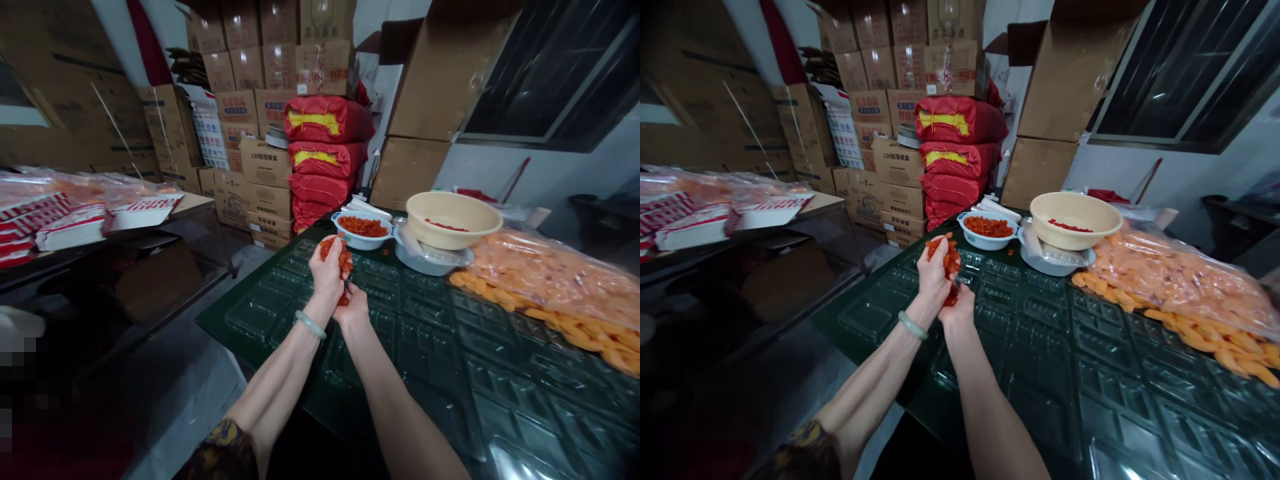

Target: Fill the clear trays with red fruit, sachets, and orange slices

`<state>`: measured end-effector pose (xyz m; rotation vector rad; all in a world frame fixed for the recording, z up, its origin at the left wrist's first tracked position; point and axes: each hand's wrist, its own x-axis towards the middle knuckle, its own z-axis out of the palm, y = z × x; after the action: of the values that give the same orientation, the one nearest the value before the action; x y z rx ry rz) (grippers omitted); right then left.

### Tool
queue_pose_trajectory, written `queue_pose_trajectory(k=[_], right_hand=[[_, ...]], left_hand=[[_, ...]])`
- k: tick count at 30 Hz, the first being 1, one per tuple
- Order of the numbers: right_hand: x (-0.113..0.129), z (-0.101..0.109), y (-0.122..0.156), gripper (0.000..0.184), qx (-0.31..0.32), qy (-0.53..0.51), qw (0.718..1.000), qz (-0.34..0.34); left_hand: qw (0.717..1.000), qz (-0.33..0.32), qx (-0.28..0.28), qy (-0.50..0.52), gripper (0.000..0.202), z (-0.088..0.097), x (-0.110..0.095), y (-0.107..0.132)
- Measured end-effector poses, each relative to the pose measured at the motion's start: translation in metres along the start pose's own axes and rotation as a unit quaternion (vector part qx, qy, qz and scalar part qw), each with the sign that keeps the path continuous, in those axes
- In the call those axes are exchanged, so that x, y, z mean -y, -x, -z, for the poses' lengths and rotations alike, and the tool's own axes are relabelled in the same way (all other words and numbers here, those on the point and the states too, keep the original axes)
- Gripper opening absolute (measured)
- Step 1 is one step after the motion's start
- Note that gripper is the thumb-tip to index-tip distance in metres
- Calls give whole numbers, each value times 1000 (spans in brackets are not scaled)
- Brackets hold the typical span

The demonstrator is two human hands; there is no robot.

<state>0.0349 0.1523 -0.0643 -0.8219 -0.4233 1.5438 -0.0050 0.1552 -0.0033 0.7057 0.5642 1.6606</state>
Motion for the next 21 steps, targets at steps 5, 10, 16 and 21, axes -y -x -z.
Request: queue_pose_trajectory(k=[5,10,16,21], right_hand=[[8,-11,2,26,-23,-30,993,-115],[21,-12,-12,18,3,19,989,-148],[30,-12,-77,9,16,154,982,-109],[31,-30,-154,4,26,279,959,-35]], left_hand=[[996,70,-2,58,30,26,-26,-23],[992,114,4,57,31,72,-63,-24],[990,130,-52,26,34,126,-81,6],[964,195,-177,38,38,155,-73,25]])
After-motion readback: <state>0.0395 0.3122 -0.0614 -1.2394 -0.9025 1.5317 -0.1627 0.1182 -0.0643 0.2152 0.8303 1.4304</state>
